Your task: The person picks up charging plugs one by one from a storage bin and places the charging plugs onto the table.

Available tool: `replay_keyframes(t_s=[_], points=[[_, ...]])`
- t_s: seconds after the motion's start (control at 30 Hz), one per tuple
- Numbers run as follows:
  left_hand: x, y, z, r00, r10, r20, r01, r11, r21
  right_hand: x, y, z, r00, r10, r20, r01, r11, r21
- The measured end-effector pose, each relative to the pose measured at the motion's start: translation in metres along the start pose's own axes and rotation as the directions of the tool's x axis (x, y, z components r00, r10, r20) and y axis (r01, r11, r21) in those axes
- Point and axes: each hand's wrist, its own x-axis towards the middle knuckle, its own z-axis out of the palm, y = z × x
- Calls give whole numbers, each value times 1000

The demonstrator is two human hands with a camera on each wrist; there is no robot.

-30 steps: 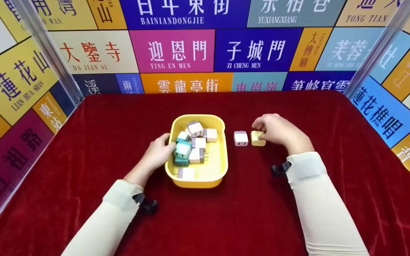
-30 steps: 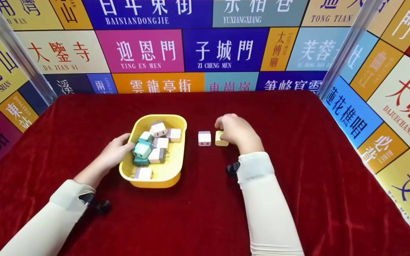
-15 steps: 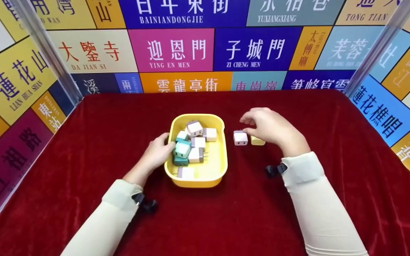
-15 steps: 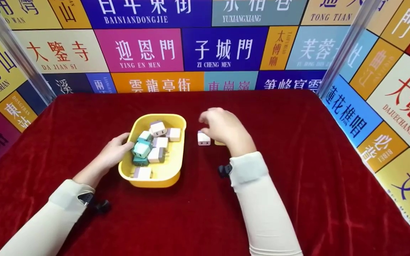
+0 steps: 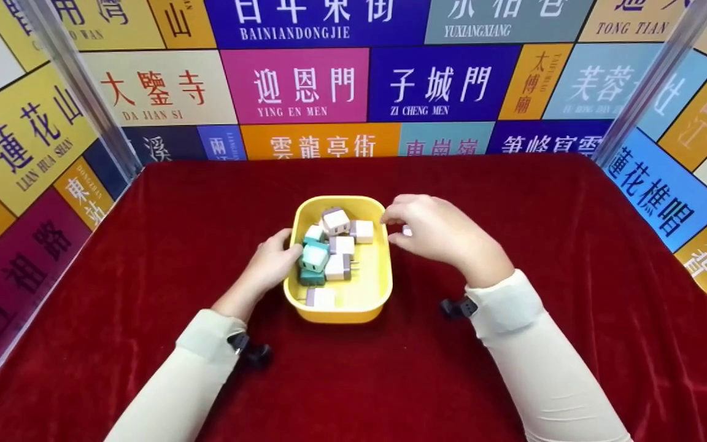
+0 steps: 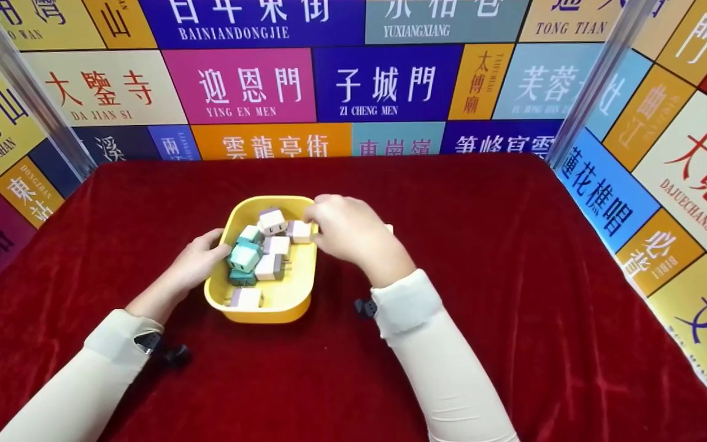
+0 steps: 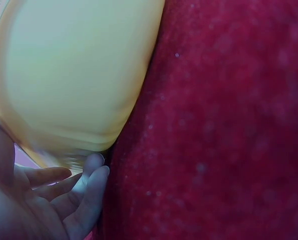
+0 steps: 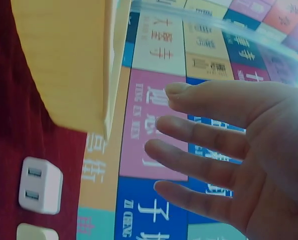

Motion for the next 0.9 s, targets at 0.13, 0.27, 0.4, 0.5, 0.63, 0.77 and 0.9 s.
replay_keyframes(t_s=[0.13,0.27,0.4,0.5,0.63,0.77,0.9], points=[[0,0,0,1000,-1,3,1,1000,1,4,-12,6,998,-57,-8,57,998,-18],[0,0,0,1000,1,1,-1,1000,10,6,-22,13,993,-121,-3,120,993,-14],[0,-1,0,1000,5,-4,-5,1000,15,8,-30,21,986,-161,31,162,987,-8],[0,-1,0,1000,11,-1,-11,1000,14,10,-35,26,983,-171,71,172,985,-6],[0,-1,0,1000,20,-7,-19,1000,19,11,-41,34,976,-190,103,191,982,4],[0,-1,1,1000,18,-19,-17,999,27,13,-46,47,961,-256,101,254,967,32],[0,-1,1,1000,18,-21,-17,999,29,17,-51,61,941,-314,126,306,949,79]])
